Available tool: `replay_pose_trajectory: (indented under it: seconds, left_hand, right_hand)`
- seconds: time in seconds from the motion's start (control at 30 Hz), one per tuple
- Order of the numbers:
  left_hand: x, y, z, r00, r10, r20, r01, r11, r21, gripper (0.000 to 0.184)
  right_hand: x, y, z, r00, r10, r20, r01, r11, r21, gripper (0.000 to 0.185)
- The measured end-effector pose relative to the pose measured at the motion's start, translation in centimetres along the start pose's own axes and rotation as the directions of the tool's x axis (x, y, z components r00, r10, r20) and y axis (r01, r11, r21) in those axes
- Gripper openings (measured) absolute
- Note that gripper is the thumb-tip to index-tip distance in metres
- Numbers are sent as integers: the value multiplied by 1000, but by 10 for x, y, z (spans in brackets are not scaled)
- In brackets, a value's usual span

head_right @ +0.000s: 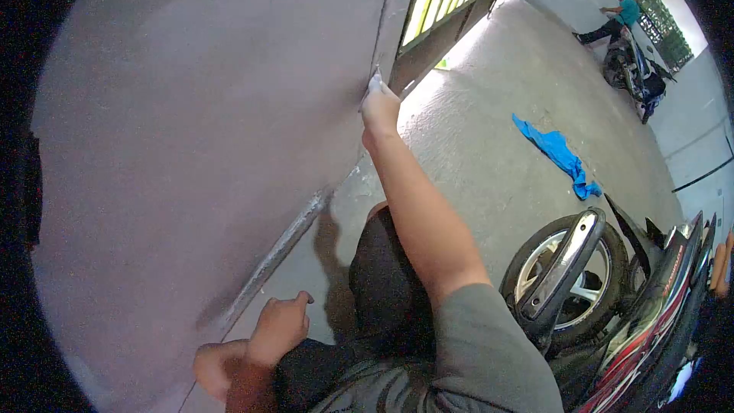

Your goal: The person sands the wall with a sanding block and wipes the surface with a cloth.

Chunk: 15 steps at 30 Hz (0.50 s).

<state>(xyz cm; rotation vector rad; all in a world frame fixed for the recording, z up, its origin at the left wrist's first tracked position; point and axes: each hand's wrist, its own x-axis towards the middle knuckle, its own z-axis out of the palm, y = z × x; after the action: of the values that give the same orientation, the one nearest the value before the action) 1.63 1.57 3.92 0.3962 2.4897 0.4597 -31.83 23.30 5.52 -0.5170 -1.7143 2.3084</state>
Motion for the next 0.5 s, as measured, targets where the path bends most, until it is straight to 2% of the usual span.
replay_pose_trajectory:
  seconds: [0.07, 0.17, 0.23, 0.27, 0.33, 0.43, 0.5]
  left_hand:
    - [2, 0, 0, 1000, 6, -15, -6, 1000, 0, 31]
    - [0, -1, 1, 999, 31, -10, -31, 999, 17, 30]
    - [1, 0, -2, 1000, 27, -7, -27, 1000, 8, 30]
    - [2, 1, -3, 1000, 12, -9, -12, 1000, 6, 30]
    - [-1, 1, 1, 1000, 1, 7, -1, 1000, 17, 29]
    - [2, 0, 0, 999, 39, -25, -39, 999, 17, 28]
    - [1, 1, -1, 1000, 28, 3, -29, 1000, 5, 28]
  right_hand:
    - [-3, 0, 4, 1000, 10, 24, -11, 1000, 24, 42]
    - [3, -1, 1, 998, -5, -55, 9, 997, 70, 37]
    - [-12, -4, 1, 986, 147, 84, -157, 978, 136, 33]
    - [-4, -3, 2, 984, 152, 92, -163, 978, 130, 33]
    - [11, 2, -2, 997, 64, 37, -66, 996, 62, 30]
    - [6, 6, -9, 987, 138, 87, -150, 978, 148, 26]
    - [16, 6, -2, 991, 114, 74, -123, 984, 126, 29]
